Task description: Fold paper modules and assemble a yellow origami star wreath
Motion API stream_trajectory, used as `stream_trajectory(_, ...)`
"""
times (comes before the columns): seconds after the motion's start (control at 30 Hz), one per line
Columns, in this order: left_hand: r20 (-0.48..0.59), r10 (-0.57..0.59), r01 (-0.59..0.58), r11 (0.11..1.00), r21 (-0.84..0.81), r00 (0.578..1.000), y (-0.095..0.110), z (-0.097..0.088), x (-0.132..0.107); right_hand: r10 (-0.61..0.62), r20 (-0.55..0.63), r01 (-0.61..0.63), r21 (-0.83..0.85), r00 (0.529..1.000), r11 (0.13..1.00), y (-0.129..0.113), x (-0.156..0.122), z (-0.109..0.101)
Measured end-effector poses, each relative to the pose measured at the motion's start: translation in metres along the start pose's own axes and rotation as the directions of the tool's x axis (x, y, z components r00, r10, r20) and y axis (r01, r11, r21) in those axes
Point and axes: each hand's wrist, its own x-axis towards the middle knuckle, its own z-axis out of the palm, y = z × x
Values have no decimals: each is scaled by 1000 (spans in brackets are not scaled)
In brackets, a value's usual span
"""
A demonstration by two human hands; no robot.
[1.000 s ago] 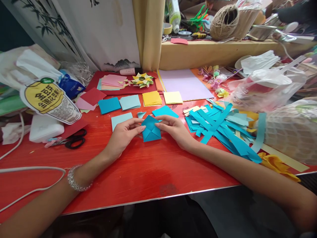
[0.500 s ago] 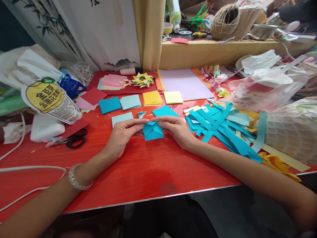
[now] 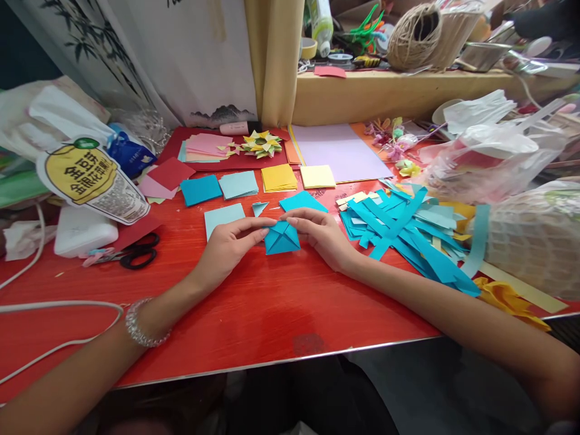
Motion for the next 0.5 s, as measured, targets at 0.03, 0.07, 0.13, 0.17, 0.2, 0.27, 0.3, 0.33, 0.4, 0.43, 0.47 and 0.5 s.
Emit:
stream_trajectory(0.03, 5, 5, -5, 1000, 14, 1000, 0, 0, 0, -9, -6, 9, -5, 1000, 1000, 0, 0, 1)
stream_trajectory(0.07, 14, 9, -9, 1000, 22, 1000, 0, 0, 0, -21, -12, 21, -16, 1000, 1000, 0, 0, 1)
stream_trajectory(0.13, 36, 9, -10, 1000, 27, 999, 0, 0, 0, -38, -17, 37, -53, 999, 998, 0, 0, 1)
stream_trajectory(0.17, 49, 6, -7, 1000, 25, 999, 0, 0, -1, -41, -20, 39, -72, 999, 997, 0, -1, 1)
stream_trajectory(0.2, 62, 3, -5, 1000, 20, 998, 0, 0, -1, -42, -23, 39, -89, 999, 995, 0, -1, 1)
stream_trajectory(0.27, 79, 6, -6, 1000, 3, 997, 1, 0, 0, -48, -29, 44, -115, 998, 992, 0, -1, 1)
stream_trajectory(0.3, 82, 10, -9, 1000, -6, 997, 1, 0, 0, -51, -30, 47, -124, 998, 991, 0, -1, 1)
stream_trajectory(0.33, 77, 12, -11, 1000, -12, 997, 1, 0, 1, -54, -31, 50, -131, 998, 990, 0, -1, 1)
stream_trajectory(0.4, 66, -4, 5, 1000, -18, 998, 1, 1, 2, -57, -29, 52, -144, 998, 988, -1, -1, 1)
stream_trajectory(0.43, 69, -20, 21, 1000, -17, 997, 1, 1, 2, -56, -26, 52, -150, 998, 987, -1, -2, 1)
stream_trajectory(0.47, 77, -37, 38, 999, -17, 996, 1, 1, 3, -57, -20, 53, -154, 998, 987, -2, -2, 2)
stream_trajectory(0.5, 87, -50, 52, 999, -16, 995, 1, 1, 3, -60, -11, 57, -159, 998, 986, -2, -2, 2)
